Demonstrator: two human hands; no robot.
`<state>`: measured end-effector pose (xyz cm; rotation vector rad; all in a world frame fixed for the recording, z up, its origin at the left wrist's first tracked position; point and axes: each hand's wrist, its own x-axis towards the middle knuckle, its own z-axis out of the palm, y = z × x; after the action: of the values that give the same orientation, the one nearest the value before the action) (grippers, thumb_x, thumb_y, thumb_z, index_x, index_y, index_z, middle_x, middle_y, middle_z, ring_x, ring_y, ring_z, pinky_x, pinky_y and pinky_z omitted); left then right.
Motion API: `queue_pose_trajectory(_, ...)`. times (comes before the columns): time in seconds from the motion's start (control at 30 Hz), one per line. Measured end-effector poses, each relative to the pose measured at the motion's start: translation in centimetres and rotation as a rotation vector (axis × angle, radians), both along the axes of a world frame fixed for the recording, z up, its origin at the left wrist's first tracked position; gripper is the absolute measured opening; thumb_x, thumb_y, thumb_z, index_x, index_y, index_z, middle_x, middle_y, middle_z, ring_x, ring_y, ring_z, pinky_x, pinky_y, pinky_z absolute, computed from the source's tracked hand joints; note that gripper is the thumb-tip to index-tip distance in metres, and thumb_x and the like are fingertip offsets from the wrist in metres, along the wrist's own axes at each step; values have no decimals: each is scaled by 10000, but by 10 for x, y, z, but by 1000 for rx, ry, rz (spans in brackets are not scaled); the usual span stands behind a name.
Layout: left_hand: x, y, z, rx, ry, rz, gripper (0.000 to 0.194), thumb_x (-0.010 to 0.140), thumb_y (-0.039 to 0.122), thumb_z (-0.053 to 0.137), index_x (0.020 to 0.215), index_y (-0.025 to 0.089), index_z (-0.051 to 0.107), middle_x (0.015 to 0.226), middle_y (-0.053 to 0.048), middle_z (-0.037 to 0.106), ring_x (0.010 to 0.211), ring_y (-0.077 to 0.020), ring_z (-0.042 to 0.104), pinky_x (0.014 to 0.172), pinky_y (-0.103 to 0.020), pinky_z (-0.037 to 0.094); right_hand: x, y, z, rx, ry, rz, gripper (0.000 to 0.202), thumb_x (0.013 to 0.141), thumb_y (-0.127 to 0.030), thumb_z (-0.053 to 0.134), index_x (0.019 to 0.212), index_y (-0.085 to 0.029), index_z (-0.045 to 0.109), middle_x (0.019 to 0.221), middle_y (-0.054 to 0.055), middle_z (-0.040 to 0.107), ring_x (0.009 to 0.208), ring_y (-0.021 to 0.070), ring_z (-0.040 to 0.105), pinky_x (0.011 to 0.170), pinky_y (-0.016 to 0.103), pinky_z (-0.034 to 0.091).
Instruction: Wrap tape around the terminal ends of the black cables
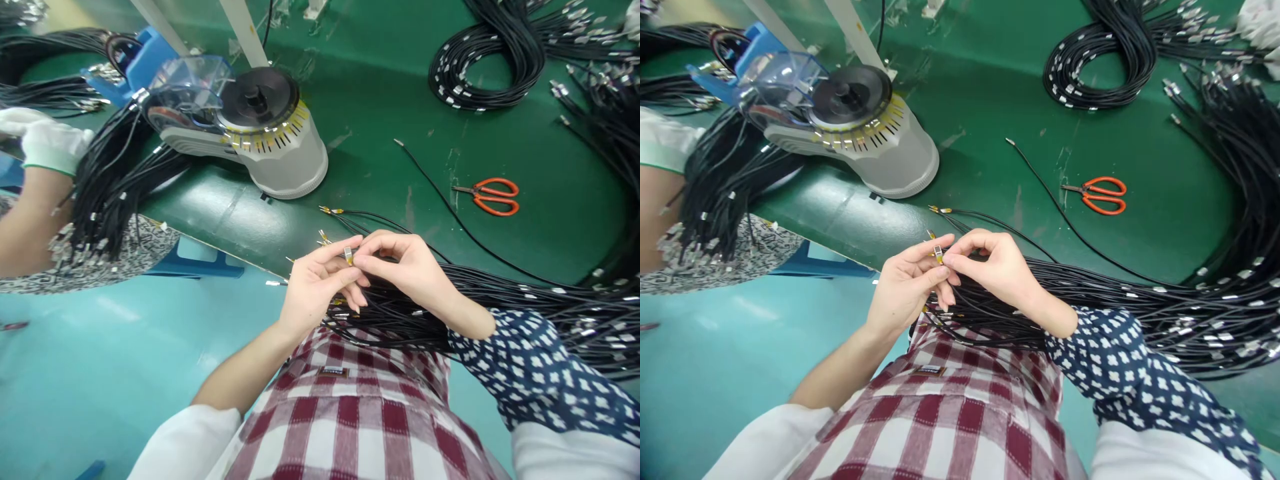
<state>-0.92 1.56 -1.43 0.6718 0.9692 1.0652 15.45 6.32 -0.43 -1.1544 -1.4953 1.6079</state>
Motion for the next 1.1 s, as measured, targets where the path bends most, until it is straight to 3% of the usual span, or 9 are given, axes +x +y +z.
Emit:
queue_pose_trajectory(0.4,0,0,-1,11,-32,-18,415,818,201,751,1224,170,672,710,-22,737,492,-146,693,438,-202,561,-2,-1,-2,-16,13,-19,157,775,-310,745,693,-183,703,833,57,695,801,198,635,753,343,499)
queue_pose_trajectory(0.67,0,0,-2,42,-53,12,299,865,216,703,1162,181,709,689,-17,720,486,-148,688,423,-211,557,-7,-6,-6,34,13,-76,176,789,-307,734,691,-168,687,767,39,661,716,164,607,689,316,483)
queue_pose_trajectory(0.8,0,1,-3,44,-90,13,266,898,254,658,1143,165,713,665,-13,693,487,-161,688,405,-221,539,-5,-4,-6,46,26,-18,209,824,-309,715,671,-175,670,690,19,639,721,167,607,726,324,484)
queue_pose_trajectory(1.0,-2,0,1,39,-104,-16,328,885,276,673,1184,164,596,677,-10,701,449,-129,641,404,-194,479,1,-2,-2,86,22,33,182,839,-296,712,694,-188,689,749,25,682,768,173,626,798,335,478)
queue_pose_trajectory(1.1,-2,-1,1,-20,-92,-6,333,789,210,773,1028,191,543,702,-8,726,449,-113,626,401,-169,448,2,-2,-2,98,5,26,160,830,-301,719,718,-188,706,797,31,690,780,172,629,783,324,480)
